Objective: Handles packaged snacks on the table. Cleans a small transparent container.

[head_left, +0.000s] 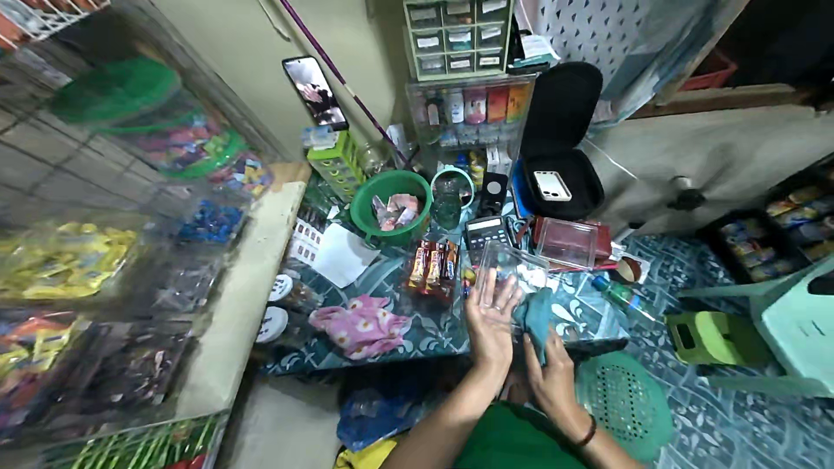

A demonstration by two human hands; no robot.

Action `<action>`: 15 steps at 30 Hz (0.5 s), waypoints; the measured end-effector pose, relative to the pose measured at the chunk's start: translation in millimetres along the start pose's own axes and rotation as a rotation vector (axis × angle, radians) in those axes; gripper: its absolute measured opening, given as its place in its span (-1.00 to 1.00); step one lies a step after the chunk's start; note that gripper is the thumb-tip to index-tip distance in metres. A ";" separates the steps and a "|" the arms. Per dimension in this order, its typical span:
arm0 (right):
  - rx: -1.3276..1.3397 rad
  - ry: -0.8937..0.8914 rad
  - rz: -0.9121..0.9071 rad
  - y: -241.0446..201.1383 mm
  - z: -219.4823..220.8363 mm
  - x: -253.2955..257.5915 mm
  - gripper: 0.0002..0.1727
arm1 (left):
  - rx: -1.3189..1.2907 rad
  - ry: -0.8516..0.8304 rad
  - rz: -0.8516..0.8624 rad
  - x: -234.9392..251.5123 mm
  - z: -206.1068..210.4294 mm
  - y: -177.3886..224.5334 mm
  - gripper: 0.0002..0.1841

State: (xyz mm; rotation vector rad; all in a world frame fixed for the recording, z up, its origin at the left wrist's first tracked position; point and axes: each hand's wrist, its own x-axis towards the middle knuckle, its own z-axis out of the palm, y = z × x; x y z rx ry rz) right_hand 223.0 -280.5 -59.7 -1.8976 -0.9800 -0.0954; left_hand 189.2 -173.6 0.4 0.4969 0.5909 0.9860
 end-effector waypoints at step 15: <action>0.551 -0.122 0.182 50.5 -83.3 68.4 -0.65 | 0.358 -0.142 -0.588 0.1 -33.3 2.3 -0.34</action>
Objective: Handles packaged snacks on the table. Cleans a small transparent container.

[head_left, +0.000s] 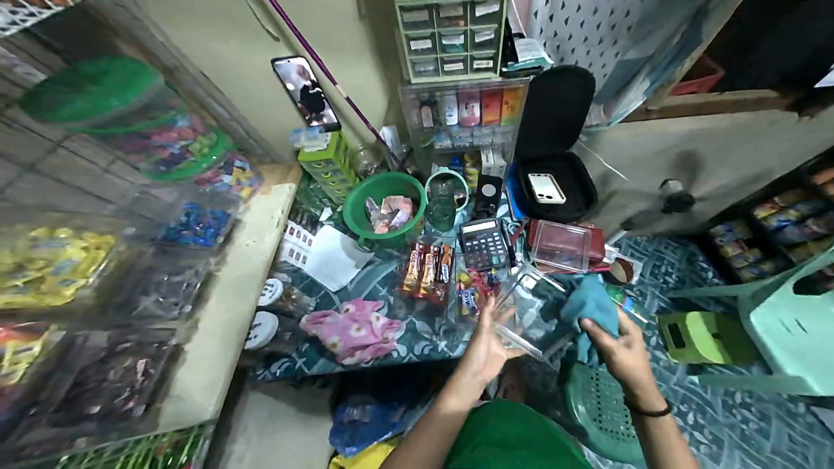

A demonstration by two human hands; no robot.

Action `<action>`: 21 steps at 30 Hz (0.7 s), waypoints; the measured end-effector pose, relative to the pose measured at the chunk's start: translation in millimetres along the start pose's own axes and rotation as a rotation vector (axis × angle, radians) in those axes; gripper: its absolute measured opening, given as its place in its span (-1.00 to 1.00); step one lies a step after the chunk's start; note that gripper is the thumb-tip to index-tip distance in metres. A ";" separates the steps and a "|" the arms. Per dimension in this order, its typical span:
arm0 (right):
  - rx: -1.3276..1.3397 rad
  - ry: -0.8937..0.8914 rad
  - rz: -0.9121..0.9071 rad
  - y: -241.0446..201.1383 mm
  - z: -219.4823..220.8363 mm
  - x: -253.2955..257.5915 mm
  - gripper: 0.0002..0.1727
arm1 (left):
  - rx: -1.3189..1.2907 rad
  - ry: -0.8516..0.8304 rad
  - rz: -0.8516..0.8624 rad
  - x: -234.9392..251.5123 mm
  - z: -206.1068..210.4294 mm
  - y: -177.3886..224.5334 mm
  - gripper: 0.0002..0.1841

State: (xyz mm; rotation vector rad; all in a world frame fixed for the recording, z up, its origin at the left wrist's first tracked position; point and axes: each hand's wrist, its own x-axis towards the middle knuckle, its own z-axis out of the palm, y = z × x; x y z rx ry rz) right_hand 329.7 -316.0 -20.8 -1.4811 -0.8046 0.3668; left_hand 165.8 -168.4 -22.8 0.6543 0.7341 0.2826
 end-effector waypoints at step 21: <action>-0.827 -0.126 -0.304 2.3 75.9 10.0 -0.69 | -0.008 -0.239 0.074 -3.2 11.0 -25.2 -0.26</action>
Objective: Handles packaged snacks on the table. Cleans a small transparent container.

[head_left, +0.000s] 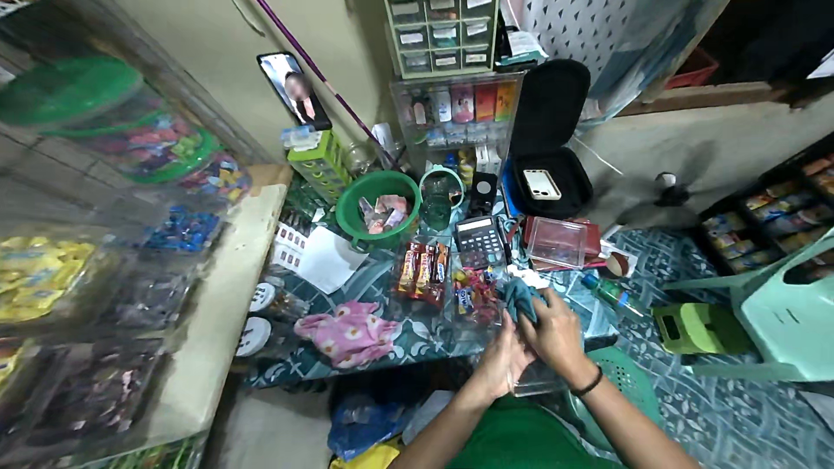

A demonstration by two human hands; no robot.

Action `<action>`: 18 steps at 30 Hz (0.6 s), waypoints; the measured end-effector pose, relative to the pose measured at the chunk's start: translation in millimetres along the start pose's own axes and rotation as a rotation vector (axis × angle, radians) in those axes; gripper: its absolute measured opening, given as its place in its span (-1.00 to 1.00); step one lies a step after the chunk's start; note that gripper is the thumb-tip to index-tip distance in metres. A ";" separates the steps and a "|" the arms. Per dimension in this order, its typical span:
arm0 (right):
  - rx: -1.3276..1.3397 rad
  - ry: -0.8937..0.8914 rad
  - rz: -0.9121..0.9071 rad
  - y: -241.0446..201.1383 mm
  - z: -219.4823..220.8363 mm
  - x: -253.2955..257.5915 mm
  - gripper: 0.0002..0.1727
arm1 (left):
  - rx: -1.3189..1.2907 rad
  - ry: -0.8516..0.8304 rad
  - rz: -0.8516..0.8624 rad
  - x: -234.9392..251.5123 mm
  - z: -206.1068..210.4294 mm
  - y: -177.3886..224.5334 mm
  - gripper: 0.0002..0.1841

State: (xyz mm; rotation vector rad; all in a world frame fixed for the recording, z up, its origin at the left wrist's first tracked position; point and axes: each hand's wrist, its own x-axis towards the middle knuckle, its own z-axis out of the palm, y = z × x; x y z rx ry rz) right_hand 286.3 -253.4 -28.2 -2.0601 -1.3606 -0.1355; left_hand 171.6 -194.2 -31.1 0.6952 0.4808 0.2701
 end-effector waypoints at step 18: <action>0.082 -0.053 -0.091 6.8 -5.5 -68.5 -0.70 | 0.140 0.046 0.120 20.5 -10.7 -13.5 -0.22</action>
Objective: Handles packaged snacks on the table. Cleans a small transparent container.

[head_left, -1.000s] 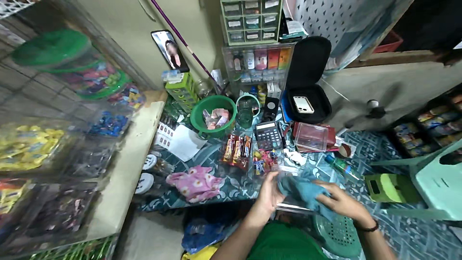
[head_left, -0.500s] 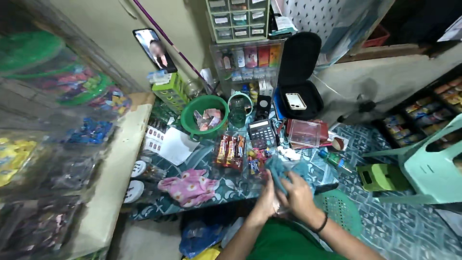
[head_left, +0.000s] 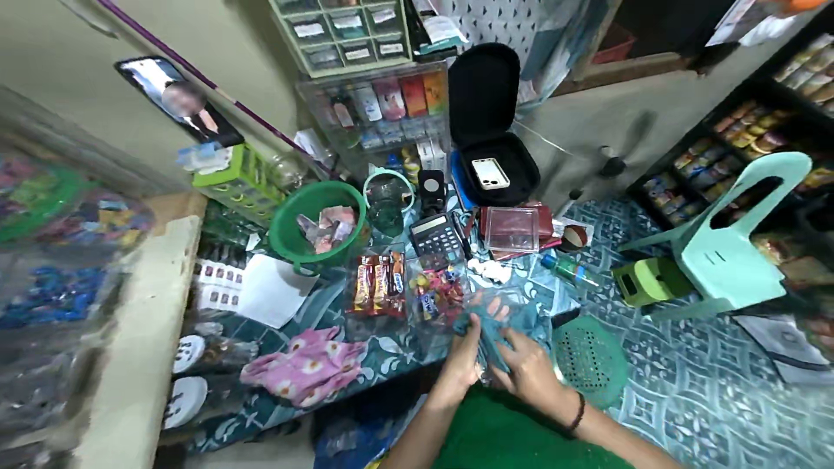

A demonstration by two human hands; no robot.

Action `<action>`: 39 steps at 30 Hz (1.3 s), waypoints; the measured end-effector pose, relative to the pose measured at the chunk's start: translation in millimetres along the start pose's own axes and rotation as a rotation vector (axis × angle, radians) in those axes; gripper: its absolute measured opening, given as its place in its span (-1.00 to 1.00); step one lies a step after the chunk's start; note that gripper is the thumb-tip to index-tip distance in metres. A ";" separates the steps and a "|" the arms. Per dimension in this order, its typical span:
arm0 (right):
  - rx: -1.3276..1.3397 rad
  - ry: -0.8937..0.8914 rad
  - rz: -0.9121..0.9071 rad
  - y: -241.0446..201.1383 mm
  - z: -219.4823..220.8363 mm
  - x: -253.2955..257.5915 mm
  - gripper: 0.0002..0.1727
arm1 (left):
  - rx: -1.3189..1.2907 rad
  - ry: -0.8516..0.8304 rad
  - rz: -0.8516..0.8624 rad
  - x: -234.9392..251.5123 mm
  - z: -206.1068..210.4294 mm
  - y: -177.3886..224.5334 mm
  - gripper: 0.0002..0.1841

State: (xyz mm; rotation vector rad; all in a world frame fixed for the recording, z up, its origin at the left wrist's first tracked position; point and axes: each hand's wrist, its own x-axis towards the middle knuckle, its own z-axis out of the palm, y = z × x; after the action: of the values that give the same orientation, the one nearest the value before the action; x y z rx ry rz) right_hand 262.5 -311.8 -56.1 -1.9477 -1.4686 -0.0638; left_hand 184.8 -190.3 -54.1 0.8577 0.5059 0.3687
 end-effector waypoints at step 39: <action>0.314 0.497 0.203 77.4 -125.2 17.0 -0.68 | -0.003 -0.103 0.143 100.1 48.4 18.6 -0.51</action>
State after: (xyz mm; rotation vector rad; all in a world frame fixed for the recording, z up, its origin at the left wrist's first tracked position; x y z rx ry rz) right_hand 379.5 -375.4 9.0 -1.6598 -0.8948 -0.1986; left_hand 292.2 -159.0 -40.0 0.9079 0.3496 0.4532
